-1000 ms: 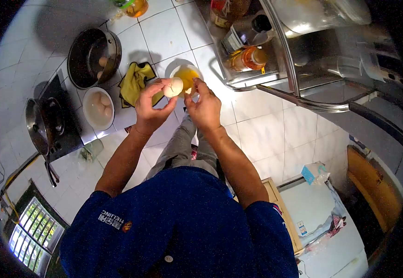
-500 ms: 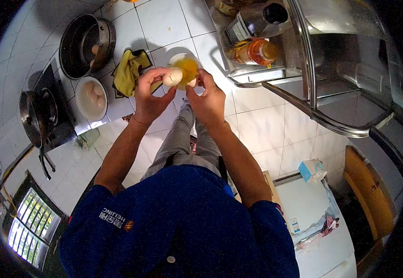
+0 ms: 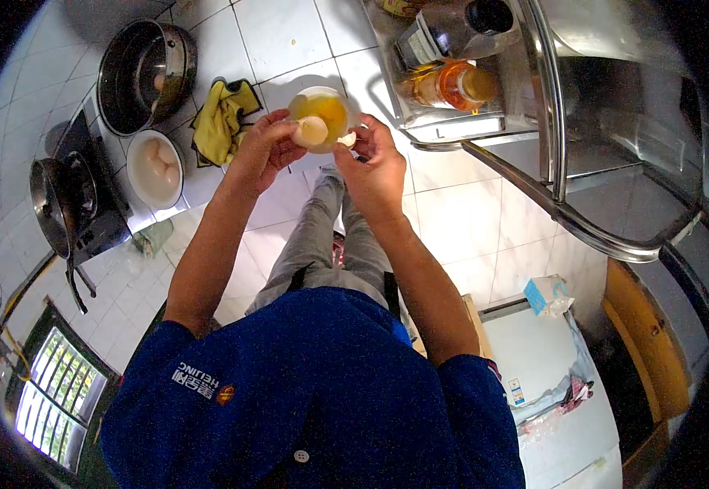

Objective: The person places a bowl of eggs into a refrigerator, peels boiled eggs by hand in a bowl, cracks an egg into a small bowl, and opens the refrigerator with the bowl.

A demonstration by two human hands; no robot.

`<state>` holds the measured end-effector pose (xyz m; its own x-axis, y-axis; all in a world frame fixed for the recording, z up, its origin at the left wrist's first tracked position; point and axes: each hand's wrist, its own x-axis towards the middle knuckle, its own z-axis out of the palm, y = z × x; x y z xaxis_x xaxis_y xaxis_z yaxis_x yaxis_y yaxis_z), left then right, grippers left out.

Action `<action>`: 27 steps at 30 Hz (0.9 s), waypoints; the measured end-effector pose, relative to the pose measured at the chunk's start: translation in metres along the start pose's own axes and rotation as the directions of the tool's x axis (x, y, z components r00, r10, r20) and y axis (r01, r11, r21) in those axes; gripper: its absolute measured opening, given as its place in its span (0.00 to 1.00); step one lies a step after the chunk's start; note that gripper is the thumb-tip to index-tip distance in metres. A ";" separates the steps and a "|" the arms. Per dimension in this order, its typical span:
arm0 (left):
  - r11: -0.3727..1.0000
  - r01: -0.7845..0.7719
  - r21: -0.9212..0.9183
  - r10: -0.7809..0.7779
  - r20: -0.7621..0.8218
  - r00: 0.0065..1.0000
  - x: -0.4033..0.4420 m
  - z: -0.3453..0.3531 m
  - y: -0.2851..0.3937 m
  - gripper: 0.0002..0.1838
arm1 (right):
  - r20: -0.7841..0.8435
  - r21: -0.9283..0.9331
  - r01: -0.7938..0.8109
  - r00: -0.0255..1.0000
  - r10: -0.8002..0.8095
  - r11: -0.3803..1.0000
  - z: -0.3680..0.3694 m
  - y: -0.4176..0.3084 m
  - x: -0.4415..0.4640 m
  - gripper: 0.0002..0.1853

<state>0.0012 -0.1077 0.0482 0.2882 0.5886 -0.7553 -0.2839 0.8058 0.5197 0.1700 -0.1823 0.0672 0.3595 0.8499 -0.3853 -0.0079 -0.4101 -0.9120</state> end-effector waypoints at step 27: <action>0.959 -0.280 -0.051 0.283 0.272 0.920 -0.040 0.006 0.031 0.35 | 0.005 0.009 0.064 0.998 -0.064 0.998 0.005 0.001 -0.013 0.30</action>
<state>-0.0138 -0.1055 0.0971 0.4333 0.7872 -0.4388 -0.3993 0.6042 0.6896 0.1608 -0.1917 0.0708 0.3547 0.8762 -0.3264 0.0072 -0.3516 -0.9361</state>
